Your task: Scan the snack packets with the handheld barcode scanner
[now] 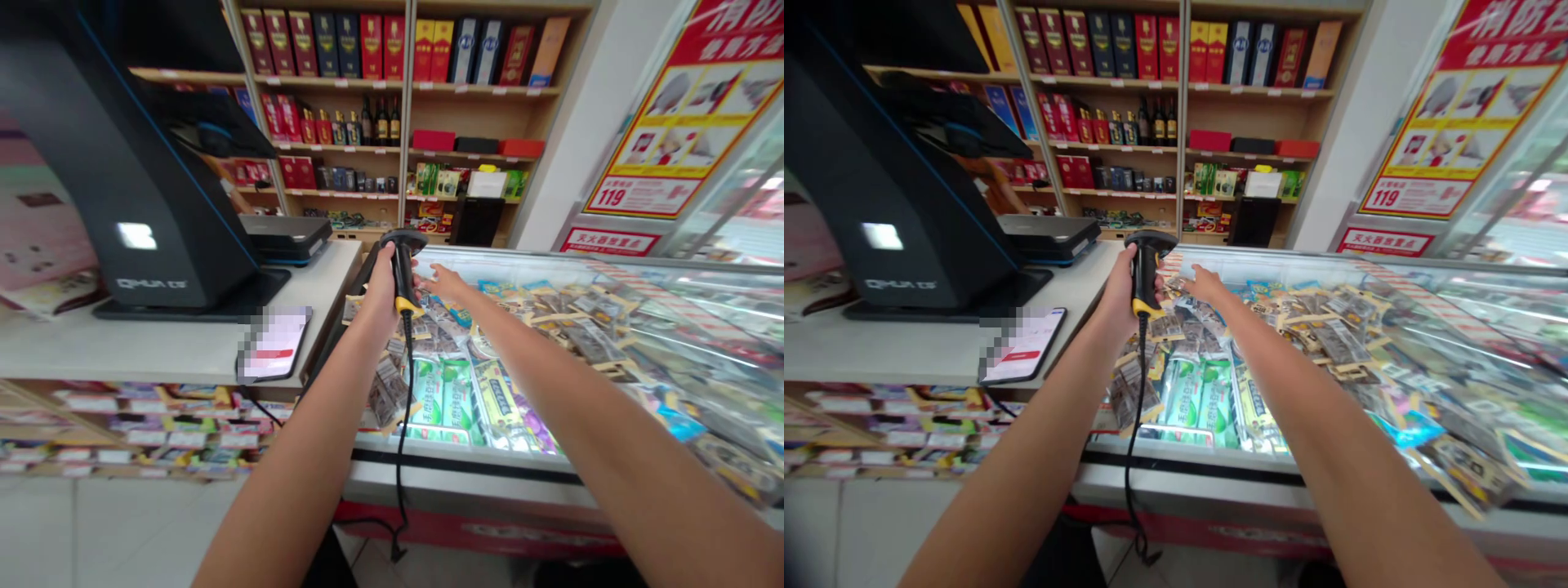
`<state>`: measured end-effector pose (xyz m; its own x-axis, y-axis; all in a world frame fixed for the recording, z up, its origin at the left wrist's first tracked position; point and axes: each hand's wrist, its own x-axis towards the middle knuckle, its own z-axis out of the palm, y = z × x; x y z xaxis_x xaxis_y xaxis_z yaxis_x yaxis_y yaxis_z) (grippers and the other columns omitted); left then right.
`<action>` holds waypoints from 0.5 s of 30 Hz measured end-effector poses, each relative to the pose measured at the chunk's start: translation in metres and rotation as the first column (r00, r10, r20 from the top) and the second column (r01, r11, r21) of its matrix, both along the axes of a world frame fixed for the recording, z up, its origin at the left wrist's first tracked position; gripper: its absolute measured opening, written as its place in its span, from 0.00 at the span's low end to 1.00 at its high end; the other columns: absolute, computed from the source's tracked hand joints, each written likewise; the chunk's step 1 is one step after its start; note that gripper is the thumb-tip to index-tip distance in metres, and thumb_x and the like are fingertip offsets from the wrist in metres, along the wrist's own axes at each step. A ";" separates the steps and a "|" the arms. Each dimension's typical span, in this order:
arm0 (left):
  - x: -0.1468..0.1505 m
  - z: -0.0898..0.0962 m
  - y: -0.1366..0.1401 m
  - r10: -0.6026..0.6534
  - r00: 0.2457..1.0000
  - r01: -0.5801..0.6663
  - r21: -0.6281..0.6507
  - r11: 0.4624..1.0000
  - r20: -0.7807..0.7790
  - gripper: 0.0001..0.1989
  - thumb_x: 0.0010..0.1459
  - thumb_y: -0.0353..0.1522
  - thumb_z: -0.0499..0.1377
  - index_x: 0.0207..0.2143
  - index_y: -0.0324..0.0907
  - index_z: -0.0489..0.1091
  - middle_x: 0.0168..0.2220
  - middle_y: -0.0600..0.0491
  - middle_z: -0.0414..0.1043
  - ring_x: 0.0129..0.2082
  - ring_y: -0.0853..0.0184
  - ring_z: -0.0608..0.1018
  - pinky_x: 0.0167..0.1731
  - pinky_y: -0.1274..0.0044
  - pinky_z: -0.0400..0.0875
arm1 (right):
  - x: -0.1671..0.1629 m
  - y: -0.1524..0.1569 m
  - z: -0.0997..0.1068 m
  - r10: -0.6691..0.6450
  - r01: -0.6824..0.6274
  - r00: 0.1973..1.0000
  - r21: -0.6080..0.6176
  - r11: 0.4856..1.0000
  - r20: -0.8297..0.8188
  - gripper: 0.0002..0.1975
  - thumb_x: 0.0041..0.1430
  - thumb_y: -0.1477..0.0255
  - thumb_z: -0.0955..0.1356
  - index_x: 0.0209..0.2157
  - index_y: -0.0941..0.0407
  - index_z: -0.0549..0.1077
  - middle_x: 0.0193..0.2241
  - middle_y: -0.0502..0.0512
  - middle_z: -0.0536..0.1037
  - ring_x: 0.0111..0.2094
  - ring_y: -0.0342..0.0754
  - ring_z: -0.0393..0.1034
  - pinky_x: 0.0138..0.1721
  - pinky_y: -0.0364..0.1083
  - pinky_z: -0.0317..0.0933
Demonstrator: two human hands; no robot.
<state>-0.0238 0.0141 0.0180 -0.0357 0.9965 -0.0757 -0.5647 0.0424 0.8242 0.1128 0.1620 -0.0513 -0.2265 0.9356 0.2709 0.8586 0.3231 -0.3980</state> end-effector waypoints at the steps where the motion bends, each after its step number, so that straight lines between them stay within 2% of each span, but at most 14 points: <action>1: -0.001 0.001 0.000 -0.005 1.000 0.005 0.011 1.000 -0.006 0.26 0.70 0.48 0.46 0.33 0.39 0.71 0.15 0.56 0.64 0.11 0.72 0.66 0.14 0.82 0.61 | -0.002 0.004 -0.002 -0.012 0.012 1.000 -0.017 1.000 0.006 0.30 0.58 0.61 0.73 0.59 0.59 0.70 0.56 0.68 0.76 0.56 0.63 0.71 0.53 0.56 0.64; 3: -0.003 0.001 0.000 0.004 1.000 -0.004 0.032 0.999 -0.011 0.26 0.70 0.48 0.45 0.32 0.39 0.71 0.15 0.55 0.64 0.11 0.72 0.66 0.14 0.82 0.60 | -0.003 0.008 -0.005 -0.037 0.037 0.999 -0.024 0.999 0.013 0.30 0.53 0.61 0.76 0.55 0.60 0.73 0.54 0.72 0.77 0.55 0.69 0.70 0.53 0.61 0.62; 5: -0.004 0.001 0.000 0.018 1.000 -0.017 0.035 0.999 -0.006 0.26 0.70 0.47 0.44 0.31 0.39 0.70 0.15 0.55 0.64 0.11 0.72 0.66 0.14 0.82 0.61 | 0.001 0.005 -0.007 -0.042 0.042 0.999 0.008 0.999 0.007 0.24 0.53 0.64 0.75 0.50 0.59 0.74 0.54 0.71 0.77 0.56 0.70 0.69 0.54 0.63 0.60; 8: -0.003 -0.002 0.002 -0.018 1.000 0.018 0.006 1.000 0.011 0.26 0.70 0.46 0.44 0.30 0.40 0.69 0.15 0.55 0.64 0.11 0.72 0.66 0.13 0.82 0.60 | 0.014 -0.009 -0.006 -0.023 0.026 0.999 0.081 0.996 -0.040 0.13 0.61 0.68 0.69 0.47 0.56 0.74 0.51 0.65 0.78 0.54 0.61 0.71 0.53 0.56 0.60; 11: -0.001 -0.006 0.003 -0.072 0.995 0.074 -0.019 0.997 0.065 0.26 0.70 0.45 0.43 0.30 0.39 0.69 0.15 0.54 0.63 0.12 0.72 0.66 0.13 0.83 0.60 | 0.034 -0.029 -0.003 -0.029 0.043 0.993 0.134 0.990 -0.110 0.12 0.65 0.67 0.64 0.47 0.56 0.72 0.46 0.61 0.80 0.47 0.55 0.73 0.47 0.50 0.63; 15: 0.003 -0.008 0.003 -0.120 0.990 0.125 -0.067 0.990 0.079 0.26 0.70 0.44 0.41 0.32 0.38 0.71 0.14 0.54 0.62 0.10 0.72 0.64 0.11 0.83 0.58 | 0.065 -0.053 -0.003 -0.017 0.067 0.967 0.190 0.979 -0.256 0.11 0.63 0.65 0.65 0.42 0.56 0.71 0.41 0.59 0.80 0.43 0.54 0.74 0.44 0.49 0.64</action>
